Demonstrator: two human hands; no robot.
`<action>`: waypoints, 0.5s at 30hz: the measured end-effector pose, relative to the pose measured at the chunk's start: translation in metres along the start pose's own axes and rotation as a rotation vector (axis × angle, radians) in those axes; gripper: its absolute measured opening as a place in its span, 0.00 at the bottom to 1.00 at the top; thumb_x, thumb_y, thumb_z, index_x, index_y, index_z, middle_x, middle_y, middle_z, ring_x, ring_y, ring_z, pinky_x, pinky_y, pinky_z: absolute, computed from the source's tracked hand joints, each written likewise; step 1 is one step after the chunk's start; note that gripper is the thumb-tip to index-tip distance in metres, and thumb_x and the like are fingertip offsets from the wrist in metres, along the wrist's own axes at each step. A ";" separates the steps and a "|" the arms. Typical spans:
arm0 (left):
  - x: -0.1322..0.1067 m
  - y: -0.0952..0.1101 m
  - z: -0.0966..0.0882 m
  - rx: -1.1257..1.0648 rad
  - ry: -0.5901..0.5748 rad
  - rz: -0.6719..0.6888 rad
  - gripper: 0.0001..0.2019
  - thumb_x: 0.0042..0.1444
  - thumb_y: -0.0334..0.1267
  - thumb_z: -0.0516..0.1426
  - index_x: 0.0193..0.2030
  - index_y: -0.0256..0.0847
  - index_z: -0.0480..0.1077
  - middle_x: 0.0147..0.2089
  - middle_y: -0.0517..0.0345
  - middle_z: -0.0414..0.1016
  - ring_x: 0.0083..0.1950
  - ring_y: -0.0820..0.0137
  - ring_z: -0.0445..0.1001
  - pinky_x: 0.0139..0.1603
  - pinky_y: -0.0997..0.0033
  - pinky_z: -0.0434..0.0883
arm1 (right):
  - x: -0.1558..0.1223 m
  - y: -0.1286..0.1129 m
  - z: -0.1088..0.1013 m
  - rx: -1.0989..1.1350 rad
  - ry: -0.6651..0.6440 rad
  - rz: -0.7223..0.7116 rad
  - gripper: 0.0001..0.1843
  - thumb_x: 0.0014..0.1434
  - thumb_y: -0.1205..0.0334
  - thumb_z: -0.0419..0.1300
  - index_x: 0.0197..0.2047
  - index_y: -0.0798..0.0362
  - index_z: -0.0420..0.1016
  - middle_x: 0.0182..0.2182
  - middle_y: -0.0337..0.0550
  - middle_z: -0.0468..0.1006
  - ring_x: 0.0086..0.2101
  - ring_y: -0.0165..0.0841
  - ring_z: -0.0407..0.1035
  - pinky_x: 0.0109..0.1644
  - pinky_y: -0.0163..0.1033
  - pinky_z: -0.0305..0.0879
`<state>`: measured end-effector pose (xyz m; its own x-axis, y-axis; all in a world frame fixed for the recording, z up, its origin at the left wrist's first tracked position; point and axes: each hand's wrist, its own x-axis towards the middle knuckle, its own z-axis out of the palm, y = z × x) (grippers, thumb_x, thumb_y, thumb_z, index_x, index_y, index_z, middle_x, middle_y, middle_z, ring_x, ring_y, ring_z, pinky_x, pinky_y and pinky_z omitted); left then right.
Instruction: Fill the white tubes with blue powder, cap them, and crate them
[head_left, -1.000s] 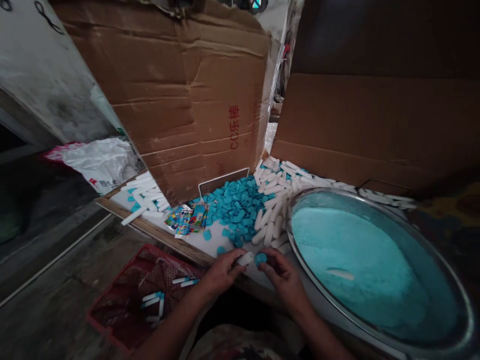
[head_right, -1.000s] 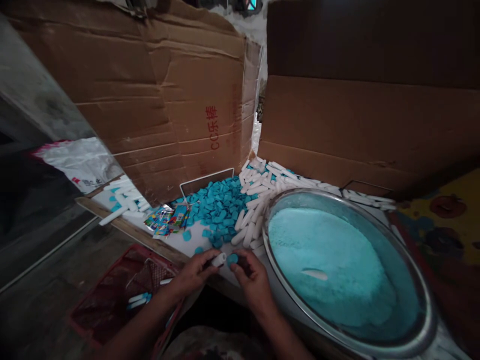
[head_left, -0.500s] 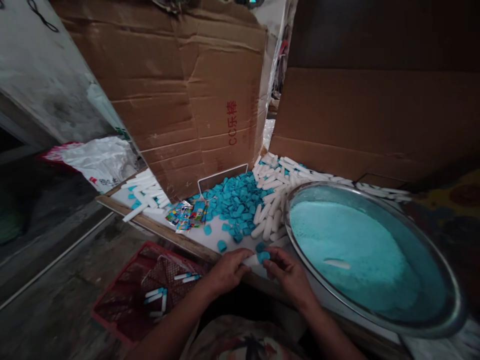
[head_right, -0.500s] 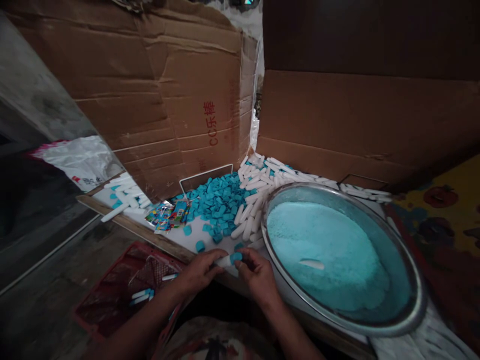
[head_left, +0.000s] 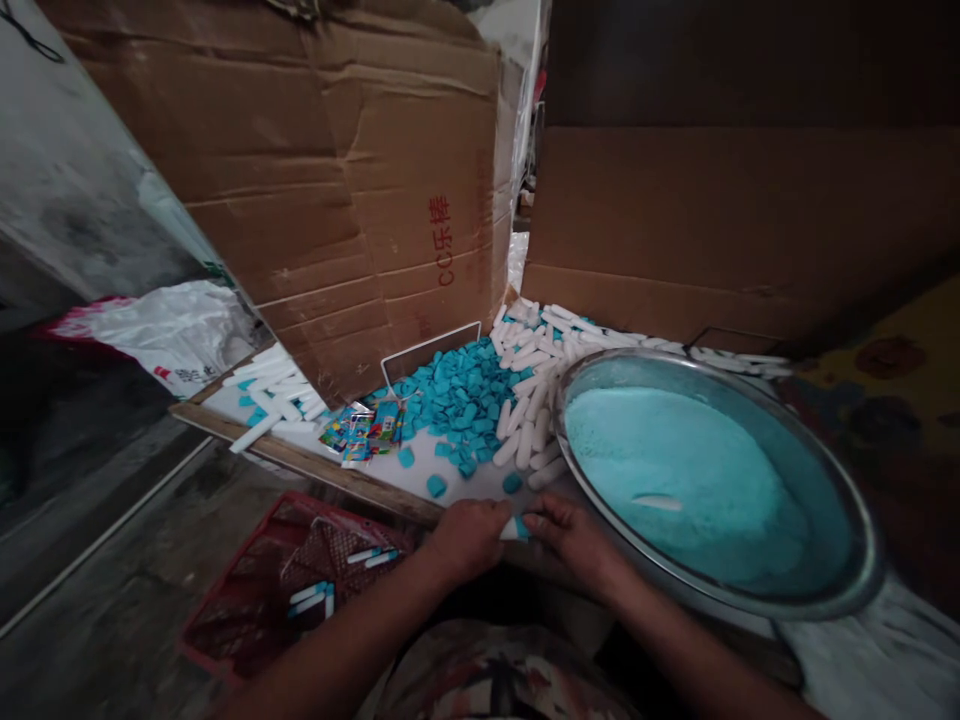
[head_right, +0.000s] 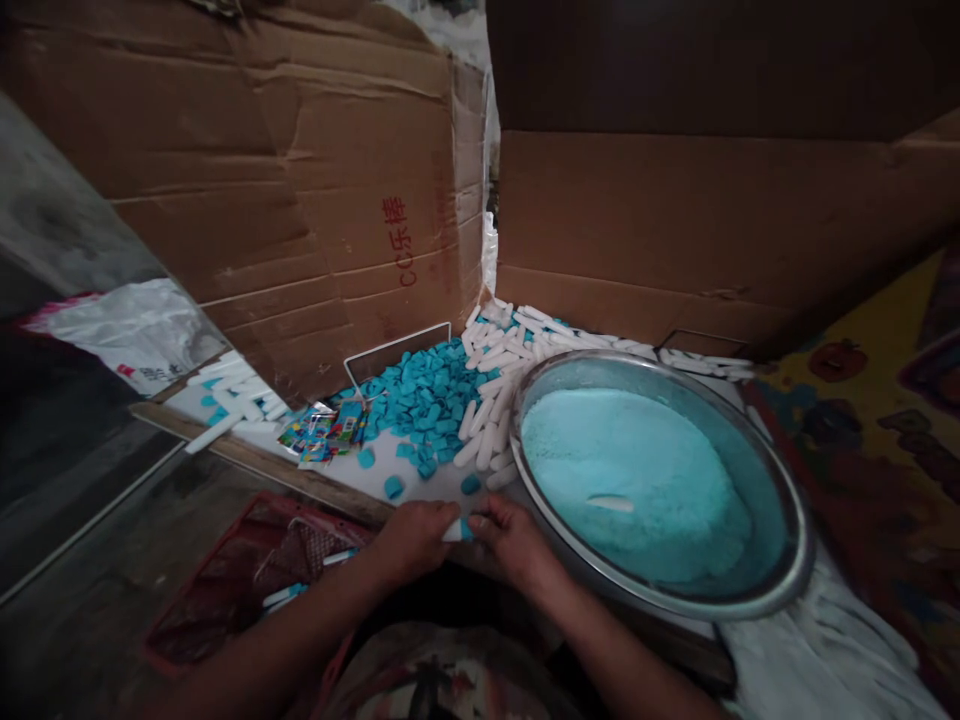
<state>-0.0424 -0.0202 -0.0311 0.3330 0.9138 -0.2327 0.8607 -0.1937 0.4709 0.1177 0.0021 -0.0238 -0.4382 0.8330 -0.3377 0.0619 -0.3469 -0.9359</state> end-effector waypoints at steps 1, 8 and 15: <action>0.001 0.001 0.002 0.004 0.001 -0.004 0.14 0.48 0.32 0.52 0.43 0.40 0.68 0.38 0.48 0.74 0.40 0.57 0.72 0.43 0.63 0.66 | 0.000 0.002 0.000 0.038 -0.006 0.008 0.14 0.40 0.53 0.63 0.20 0.52 0.64 0.14 0.31 0.64 0.17 0.25 0.57 0.21 0.32 0.53; 0.002 0.011 0.002 0.017 0.032 0.000 0.13 0.47 0.27 0.49 0.39 0.37 0.70 0.33 0.48 0.74 0.36 0.56 0.73 0.40 0.61 0.66 | 0.001 0.010 -0.001 0.240 0.015 0.158 0.17 0.38 0.54 0.65 0.21 0.51 0.58 0.14 0.29 0.60 0.15 0.23 0.54 0.17 0.29 0.47; -0.002 0.009 -0.001 0.018 0.039 0.027 0.10 0.45 0.28 0.53 0.35 0.37 0.71 0.29 0.50 0.74 0.32 0.56 0.72 0.35 0.62 0.66 | 0.005 0.017 0.010 0.193 -0.023 0.131 0.16 0.41 0.54 0.62 0.21 0.50 0.57 0.12 0.27 0.55 0.13 0.22 0.50 0.16 0.29 0.44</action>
<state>-0.0351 -0.0233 -0.0257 0.3415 0.9212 -0.1864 0.8585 -0.2250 0.4608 0.1078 -0.0038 -0.0402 -0.4580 0.7665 -0.4503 -0.0521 -0.5288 -0.8471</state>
